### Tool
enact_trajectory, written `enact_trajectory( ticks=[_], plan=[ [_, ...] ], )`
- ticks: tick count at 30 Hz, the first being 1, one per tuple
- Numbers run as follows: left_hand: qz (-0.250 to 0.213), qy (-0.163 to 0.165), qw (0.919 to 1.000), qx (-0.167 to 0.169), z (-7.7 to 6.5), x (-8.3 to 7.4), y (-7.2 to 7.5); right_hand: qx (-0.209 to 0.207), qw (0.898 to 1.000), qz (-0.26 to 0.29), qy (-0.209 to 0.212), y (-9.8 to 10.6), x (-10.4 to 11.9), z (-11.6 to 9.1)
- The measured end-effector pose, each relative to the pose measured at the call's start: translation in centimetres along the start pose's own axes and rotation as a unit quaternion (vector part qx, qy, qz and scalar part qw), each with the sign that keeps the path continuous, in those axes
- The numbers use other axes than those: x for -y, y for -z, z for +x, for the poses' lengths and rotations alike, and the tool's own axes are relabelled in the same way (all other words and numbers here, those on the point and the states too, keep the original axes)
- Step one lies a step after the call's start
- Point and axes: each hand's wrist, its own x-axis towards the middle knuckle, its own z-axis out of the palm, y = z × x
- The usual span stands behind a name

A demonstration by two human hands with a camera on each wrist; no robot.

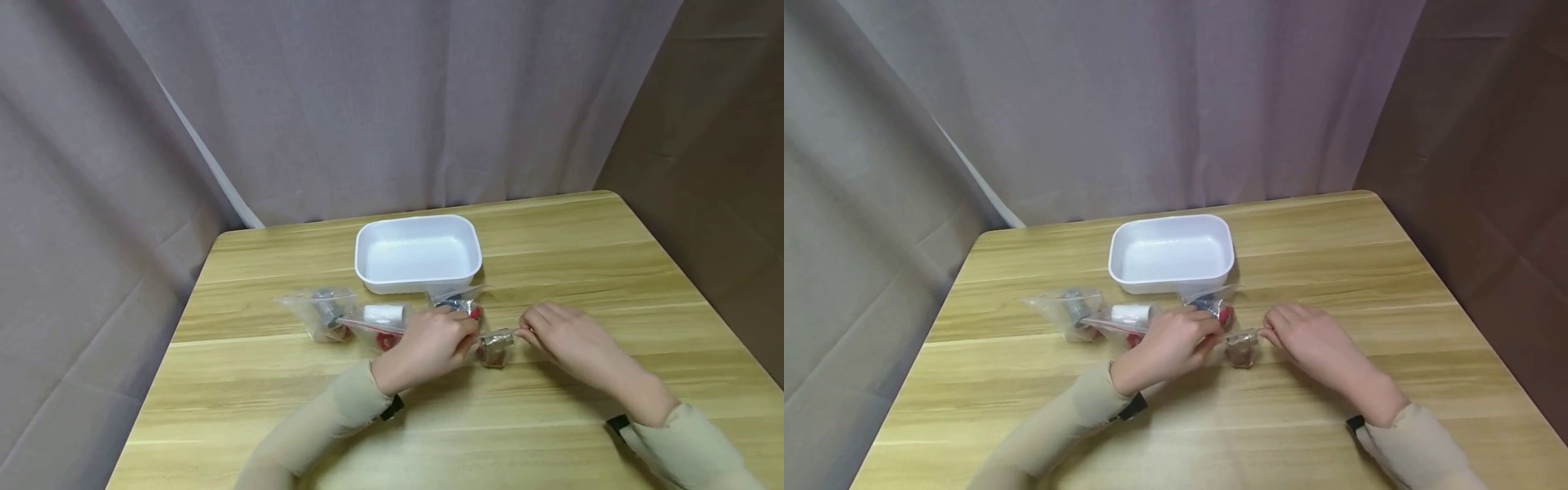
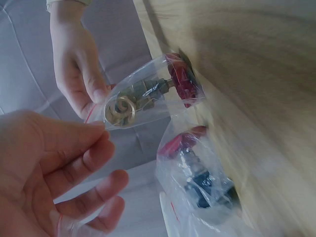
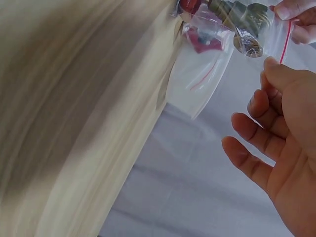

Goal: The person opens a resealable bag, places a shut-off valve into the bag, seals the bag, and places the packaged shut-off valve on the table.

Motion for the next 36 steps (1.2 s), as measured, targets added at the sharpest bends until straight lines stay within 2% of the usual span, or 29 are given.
enact_trajectory(
  ticks=[4, 9, 16, 27, 31, 36],
  plan=[
    [0.010, -0.002, 0.9999, 0.002, 1.2, -0.5, -0.3, -0.002, 1.000, -0.009, -0.013, 0.4, -0.9, -0.5],
    [0.017, 0.003, 0.9996, -0.024, 2.2, -0.8, -0.9, -0.006, 1.000, -0.004, -0.029, 0.8, -1.7, -0.8],
    [0.023, 0.024, 0.9988, -0.036, 2.5, -0.9, -1.1, -0.002, 0.999, 0.016, -0.034, 1.0, -2.0, -0.6],
    [0.029, 0.036, 0.9983, -0.035, 2.5, -0.5, -1.2, 0.013, 0.997, 0.038, -0.071, 0.9, -2.0, 0.0],
    [0.031, 0.026, 0.9987, -0.031, 2.2, -0.6, -0.5, 0.018, 0.994, 0.050, -0.093, 1.1, -1.7, -0.1],
    [-0.002, 0.027, 0.9987, -0.042, 0.9, 0.0, 2.0, 0.023, 0.989, 0.070, -0.127, 1.7, -1.2, -0.4]
  ],
)
